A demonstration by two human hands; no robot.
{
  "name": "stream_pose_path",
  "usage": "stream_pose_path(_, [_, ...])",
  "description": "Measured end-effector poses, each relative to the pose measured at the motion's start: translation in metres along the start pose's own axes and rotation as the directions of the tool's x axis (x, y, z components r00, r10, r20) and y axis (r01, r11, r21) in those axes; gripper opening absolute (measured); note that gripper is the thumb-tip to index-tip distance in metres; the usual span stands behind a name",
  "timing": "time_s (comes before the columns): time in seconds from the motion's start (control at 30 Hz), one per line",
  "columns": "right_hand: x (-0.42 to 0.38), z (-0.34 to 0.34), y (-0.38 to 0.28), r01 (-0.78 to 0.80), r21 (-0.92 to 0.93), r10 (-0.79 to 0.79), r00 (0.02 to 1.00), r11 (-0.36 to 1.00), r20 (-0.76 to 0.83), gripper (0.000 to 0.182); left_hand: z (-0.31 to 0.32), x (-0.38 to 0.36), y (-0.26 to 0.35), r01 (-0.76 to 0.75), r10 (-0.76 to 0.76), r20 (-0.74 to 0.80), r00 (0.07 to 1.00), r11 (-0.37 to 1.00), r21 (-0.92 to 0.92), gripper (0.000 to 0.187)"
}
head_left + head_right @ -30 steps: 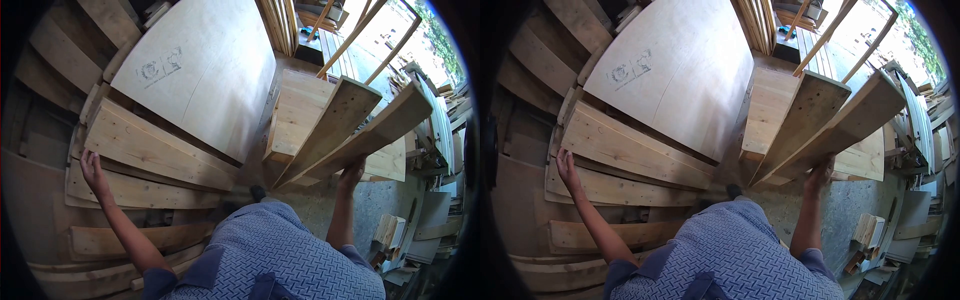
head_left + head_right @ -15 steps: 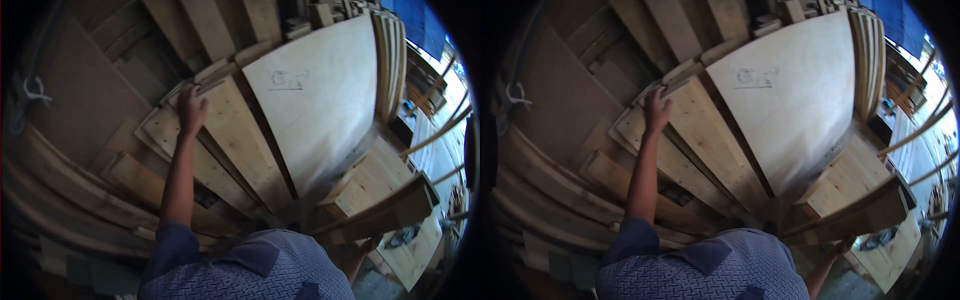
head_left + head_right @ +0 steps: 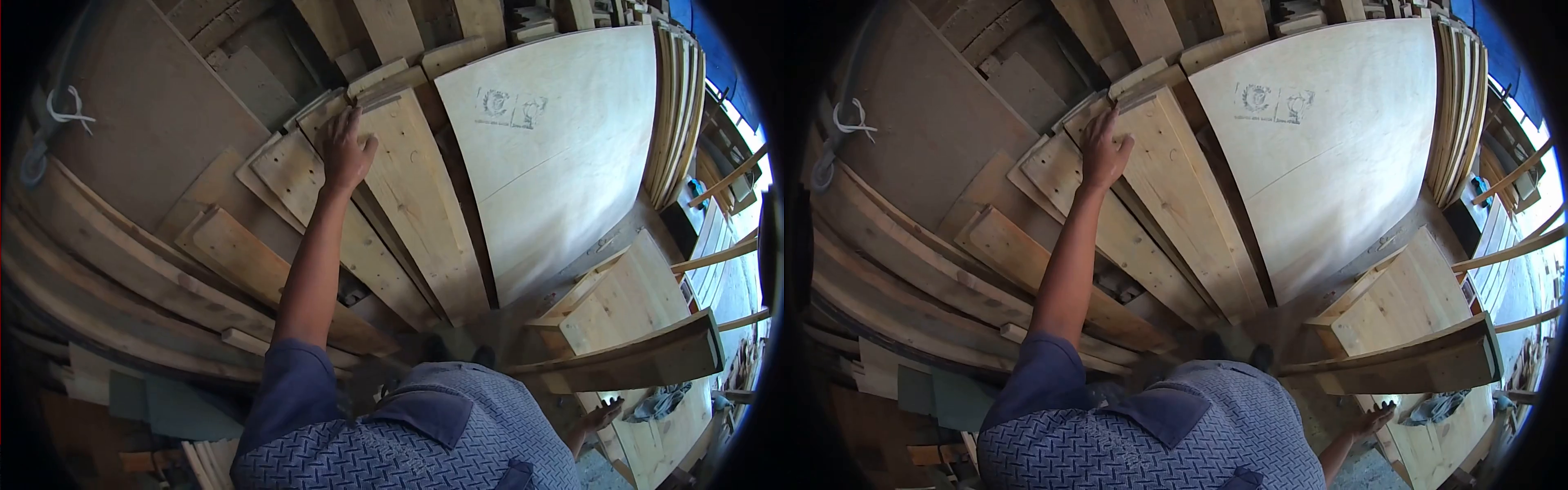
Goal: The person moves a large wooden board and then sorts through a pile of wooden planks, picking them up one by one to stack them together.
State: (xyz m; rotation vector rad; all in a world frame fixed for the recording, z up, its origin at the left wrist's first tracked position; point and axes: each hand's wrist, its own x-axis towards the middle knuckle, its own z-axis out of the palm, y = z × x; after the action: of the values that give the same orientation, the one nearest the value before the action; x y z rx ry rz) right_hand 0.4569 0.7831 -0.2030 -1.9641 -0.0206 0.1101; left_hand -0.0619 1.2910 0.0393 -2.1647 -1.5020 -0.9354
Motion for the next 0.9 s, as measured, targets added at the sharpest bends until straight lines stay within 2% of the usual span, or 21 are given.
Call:
stream_pose_path(0.03, [0.008, -0.004, 0.023, -0.044, -0.012, 0.044, 0.998, 0.999, 0.036, 0.068, 0.000, 0.002, -0.001, 0.001, -0.001, 0.005, 1.000, 1.000, 0.002, 0.058])
stream_pose_path(0.07, [0.045, -0.011, 0.080, -0.046, -0.016, 0.046, 0.998, 0.999, 0.036, 0.068, -0.001, 0.005, -0.002, -0.001, 0.001, 0.017, 1.000, 1.000, -0.001, 0.057])
stream_pose_path(0.1, [0.074, -0.018, 0.138, 0.058, -0.012, -0.056, 0.992, 0.998, 0.117, 0.069, -0.001, 0.008, -0.002, -0.004, 0.004, 0.029, 1.000, 1.000, -0.006, 0.057])
stream_pose_path(0.13, [0.063, -0.011, 0.178, 0.161, 0.000, -0.158, 0.968, 0.987, 0.196, 0.069, 0.000, 0.010, -0.001, -0.003, 0.003, 0.033, 0.999, 1.000, -0.006, 0.057])
stream_pose_path(0.17, [0.058, -0.013, 0.179, 0.160, -0.005, -0.156, 0.968, 0.987, 0.197, 0.069, 0.002, 0.012, 0.000, -0.011, 0.012, 0.027, 1.000, 1.000, -0.007, 0.056])
stream_pose_path(0.23, [0.029, -0.012, 0.179, -0.060, -0.119, 0.100, 0.925, 0.991, 0.366, 0.062, 0.005, 0.010, 0.002, -0.020, 0.021, 0.030, 0.999, 1.000, -0.008, 0.056])
stream_pose_path(0.33, [-0.022, -0.005, 0.156, -0.341, -0.339, 0.477, 0.710, 0.877, 0.519, 0.052, 0.006, 0.008, 0.007, 0.002, -0.002, 0.012, 1.000, 1.000, 0.009, 0.054])
stream_pose_path(0.37, [-0.029, -0.006, 0.157, -0.350, -0.343, 0.486, 0.709, 0.871, 0.511, 0.052, 0.005, 0.006, 0.009, -0.017, 0.018, -0.028, 0.999, 0.999, 0.032, 0.051])
stream_pose_path(0.43, [-0.041, -0.004, 0.160, -0.201, -0.403, 0.434, 0.620, 0.893, 0.653, 0.048, -0.001, 0.004, 0.017, -0.044, 0.047, -0.059, 0.997, 0.998, 0.050, 0.049])
stream_pose_path(0.47, [-0.046, -0.001, 0.157, -0.213, -0.409, 0.446, 0.620, 0.887, 0.645, 0.048, -0.009, 0.001, 0.024, -0.062, 0.062, -0.081, 0.995, 0.998, 0.005, 0.044])
stream_pose_path(0.53, [-0.053, 0.007, 0.146, -0.117, -0.450, 0.421, 0.611, 0.885, 0.670, 0.048, -0.024, -0.008, 0.039, -0.089, 0.085, -0.085, 0.993, 0.995, -0.052, 0.039])
stream_pose_path(0.6, [-0.058, 0.017, 0.133, -0.109, -0.449, 0.416, 0.613, 0.887, 0.672, 0.046, -0.039, -0.021, 0.052, 0.062, -0.076, -0.103, 0.992, 0.989, -0.132, 0.030])
stream_pose_path(0.67, [-0.050, 0.027, 0.150, -0.169, -0.470, 0.472, 0.586, 0.866, 0.659, 0.045, -0.050, -0.037, 0.046, 0.128, -0.186, -0.105, 0.977, 0.905, -0.406, 0.030])
stream_pose_path(0.7, [-0.052, 0.029, 0.145, -0.162, -0.480, 0.476, 0.584, 0.862, 0.658, 0.044, -0.061, -0.046, 0.052, 0.219, -0.283, -0.113, 0.953, 0.894, -0.392, 0.034])
stream_pose_path(0.73, [-0.053, 0.037, 0.136, -0.154, -0.487, 0.478, 0.580, 0.860, 0.660, 0.044, -0.073, -0.055, 0.058, 0.307, -0.376, -0.125, 0.918, 0.875, -0.375, 0.038])
stream_pose_path(0.8, [-0.053, 0.049, 0.133, -0.114, -0.475, 0.450, 0.563, 0.873, 0.693, 0.041, -0.089, -0.075, 0.060, 0.414, -0.574, -0.174, 0.800, 0.739, -0.531, 0.047])
stream_pose_path(0.87, [-0.057, 0.061, 0.122, -0.069, -0.444, 0.407, 0.542, 0.894, 0.735, 0.038, -0.107, -0.095, 0.053, 0.481, -0.696, -0.223, 0.682, 0.658, -0.579, 0.047])
stream_pose_path(0.9, [-0.060, 0.066, 0.115, -0.078, -0.460, 0.425, 0.541, 0.885, 0.725, 0.038, -0.117, -0.106, 0.043, 0.467, -0.774, -0.147, 0.617, 0.509, -0.723, 0.047])
